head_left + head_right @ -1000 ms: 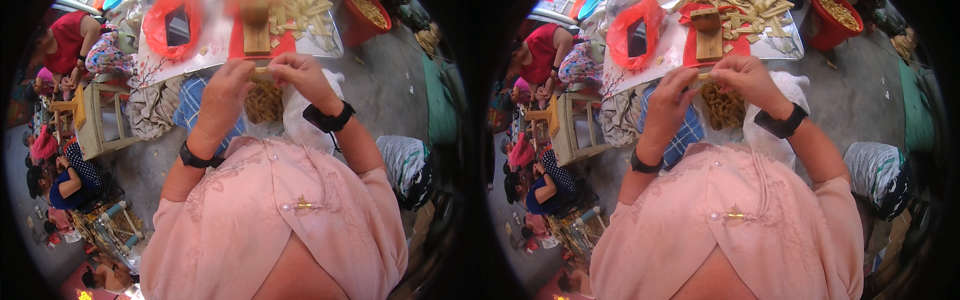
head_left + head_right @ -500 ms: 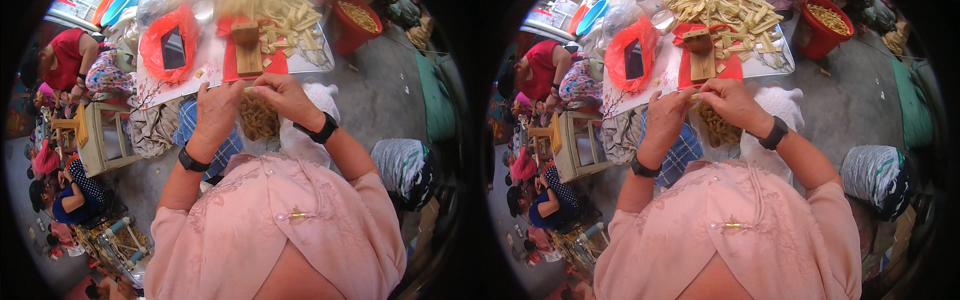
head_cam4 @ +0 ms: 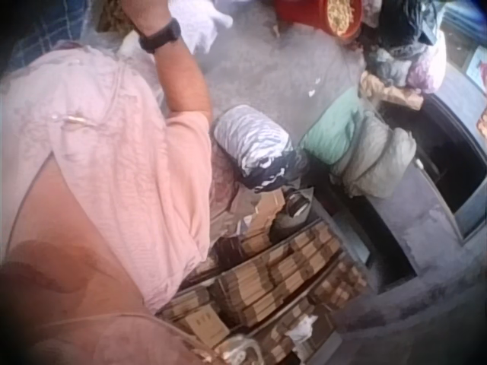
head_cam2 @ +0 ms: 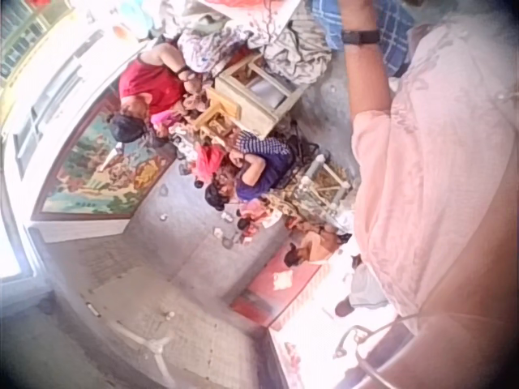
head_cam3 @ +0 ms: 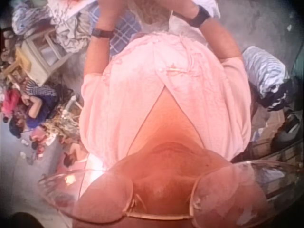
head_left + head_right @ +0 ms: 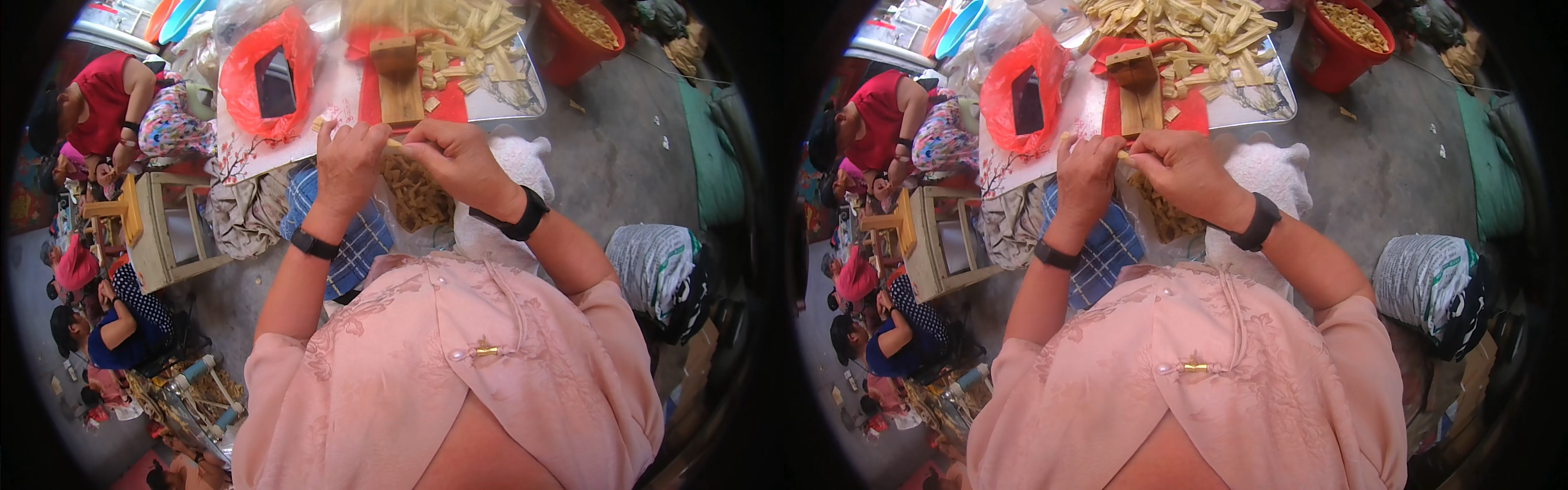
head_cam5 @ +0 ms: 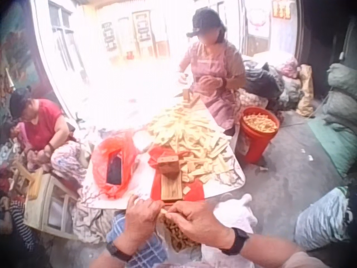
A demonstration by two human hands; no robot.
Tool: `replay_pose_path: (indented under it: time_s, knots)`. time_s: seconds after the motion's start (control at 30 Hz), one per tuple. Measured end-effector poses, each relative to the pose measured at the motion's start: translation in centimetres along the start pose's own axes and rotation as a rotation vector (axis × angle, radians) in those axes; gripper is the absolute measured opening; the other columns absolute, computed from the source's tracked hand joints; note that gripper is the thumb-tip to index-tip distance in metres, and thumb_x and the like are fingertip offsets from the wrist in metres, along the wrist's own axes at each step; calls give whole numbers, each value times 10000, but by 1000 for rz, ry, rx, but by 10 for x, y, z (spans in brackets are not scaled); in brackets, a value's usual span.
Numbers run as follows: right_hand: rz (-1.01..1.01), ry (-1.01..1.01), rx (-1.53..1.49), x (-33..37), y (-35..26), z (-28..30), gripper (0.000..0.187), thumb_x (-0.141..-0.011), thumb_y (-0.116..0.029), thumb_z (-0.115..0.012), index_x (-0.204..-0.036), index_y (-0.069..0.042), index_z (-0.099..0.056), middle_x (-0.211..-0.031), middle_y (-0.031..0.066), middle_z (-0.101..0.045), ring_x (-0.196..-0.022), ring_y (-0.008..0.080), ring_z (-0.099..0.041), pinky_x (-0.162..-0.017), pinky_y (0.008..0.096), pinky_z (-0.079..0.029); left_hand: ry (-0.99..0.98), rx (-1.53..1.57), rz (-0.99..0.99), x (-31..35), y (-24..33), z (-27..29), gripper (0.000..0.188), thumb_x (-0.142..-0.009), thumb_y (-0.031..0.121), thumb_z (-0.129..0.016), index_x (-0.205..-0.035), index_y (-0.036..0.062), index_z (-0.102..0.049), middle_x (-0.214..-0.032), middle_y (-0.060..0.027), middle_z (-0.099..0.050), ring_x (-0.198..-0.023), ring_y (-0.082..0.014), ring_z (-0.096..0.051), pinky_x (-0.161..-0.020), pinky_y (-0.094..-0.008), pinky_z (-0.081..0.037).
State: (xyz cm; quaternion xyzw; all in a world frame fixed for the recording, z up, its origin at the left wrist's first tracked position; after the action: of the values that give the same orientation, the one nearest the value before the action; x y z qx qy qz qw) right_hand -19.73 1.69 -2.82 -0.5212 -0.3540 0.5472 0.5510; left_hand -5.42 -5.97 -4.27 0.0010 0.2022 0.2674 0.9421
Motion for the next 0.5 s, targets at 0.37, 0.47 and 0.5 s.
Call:
replay_pose_path:
  time_s: [0.37, 0.47, 0.5]
  knots:
    - [-163, 70, -84, -44, 44, 26, 180, -834, -164, -600, -830, 15, -620, -665, 24, -578, -613, 84, -514, -555, 237, -412, -147, 1351, 638, -21, -27, -28, 155, -933, 197, -542, -1020, 76, -586, -715, 71, -476, -581, -17, -432, -591, -168, -445]
    - [-110, 61, -98, -53, 54, 23, 125, -860, -158, -603, -860, -34, -620, -687, -48, -545, -567, 9, -462, -495, 172, -360, -123, 1328, 694, -27, -37, -38, 167, -923, 213, -561, -1017, 78, -589, -701, 73, -475, -582, -10, -425, -566, -151, -415]
    - [-111, 64, -98, -56, 55, 23, 125, -860, -158, -603, -860, -34, -620, -687, -48, -545, -567, 9, -462, -495, 172, -360, -126, 1329, 693, -30, -39, -40, 167, -923, 213, -561, -1017, 78, -589, -701, 73, -475, -582, -10, -425, -566, -151, -415]
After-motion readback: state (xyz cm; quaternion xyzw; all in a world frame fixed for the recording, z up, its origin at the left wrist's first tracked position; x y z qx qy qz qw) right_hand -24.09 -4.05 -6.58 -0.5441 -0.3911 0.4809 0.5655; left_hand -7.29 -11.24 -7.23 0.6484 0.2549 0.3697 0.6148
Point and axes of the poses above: each hand's wrist, its own x-axis away from the middle knuckle, its own z-axis out of the back of the hand, y = z × x, the point moved 3 cm from there along -x, towards the middle knuckle
